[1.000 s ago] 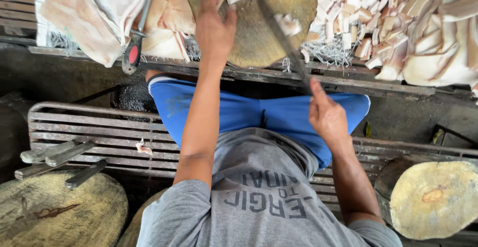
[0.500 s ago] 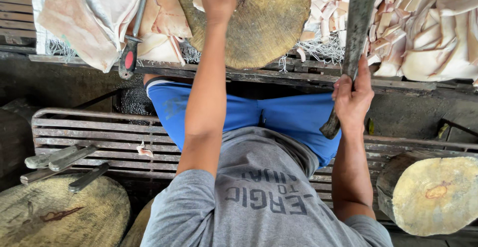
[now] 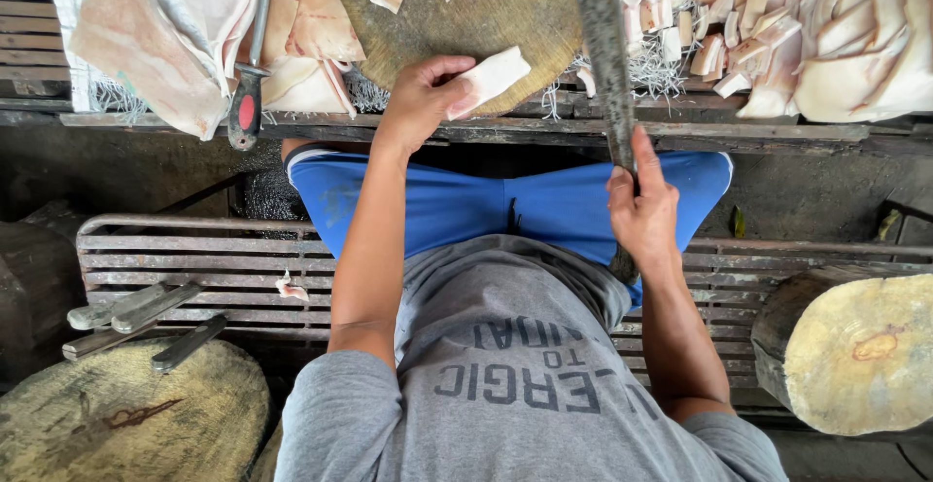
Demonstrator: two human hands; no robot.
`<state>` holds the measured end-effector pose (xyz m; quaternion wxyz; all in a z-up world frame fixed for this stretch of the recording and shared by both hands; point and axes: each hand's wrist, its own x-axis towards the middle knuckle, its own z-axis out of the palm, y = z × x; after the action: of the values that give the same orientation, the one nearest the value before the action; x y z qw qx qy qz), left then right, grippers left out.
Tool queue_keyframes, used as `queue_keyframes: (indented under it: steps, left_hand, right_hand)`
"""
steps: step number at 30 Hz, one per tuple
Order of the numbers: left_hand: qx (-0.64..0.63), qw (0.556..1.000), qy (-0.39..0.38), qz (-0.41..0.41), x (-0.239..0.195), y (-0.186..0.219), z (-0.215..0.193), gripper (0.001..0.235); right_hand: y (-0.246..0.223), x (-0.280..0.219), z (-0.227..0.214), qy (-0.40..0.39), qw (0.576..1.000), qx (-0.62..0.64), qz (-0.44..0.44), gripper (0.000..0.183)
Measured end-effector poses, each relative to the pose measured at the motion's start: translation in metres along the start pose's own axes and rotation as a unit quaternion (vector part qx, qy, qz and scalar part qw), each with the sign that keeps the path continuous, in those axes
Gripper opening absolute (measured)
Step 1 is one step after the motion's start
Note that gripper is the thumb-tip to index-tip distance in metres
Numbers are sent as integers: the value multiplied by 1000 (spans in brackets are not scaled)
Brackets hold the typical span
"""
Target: The person cuts animal hides into smaller rectangular pieces using a large knife on a wooden block.
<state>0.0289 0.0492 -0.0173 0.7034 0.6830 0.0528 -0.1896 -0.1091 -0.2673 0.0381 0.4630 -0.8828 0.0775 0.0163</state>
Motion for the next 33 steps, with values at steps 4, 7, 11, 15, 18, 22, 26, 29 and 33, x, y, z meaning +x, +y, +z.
queue_keyframes:
  steps: [4,7,11,15,18,22,26,29,33]
  left_hand:
    - [177,978,17,104,-2,-11,0,31]
    - [349,910,43,222,-11,-2,7,53]
    - [476,870,56,114,-35,12,16,59]
    - [496,859,57,110,-44,21,17,45]
    - [484,859,77,147,-47,21,16,39]
    - [457,871,77,160,-47,22,15,29]
    - [434,881,83,166,-42,18,25,31]
    - [428,878,96,190,-38,17,29,36]
    - [431,882,86,171,-38,14,30,33]
  right_hand:
    - [-20,-4,3,-15,996,-80,-38,57]
    - [-32,-12,-8,27,988,-75,-132,55]
    - [-35,-23,-23,88,955,-14,-283,57]
    - [-29,-16,7,32,965,-118,-232,64]
    - [-24,-11,25,-95,935,-296,-171,70]
    - [-24,-19,7,-50,972,-163,-161,68]
    - [-28,-29,-13,29,988,-56,-141,61]
    - [-29,-26,-5,107,970,-2,-218,62]
    - [-26,-15,23,-11,956,-195,-219,67]
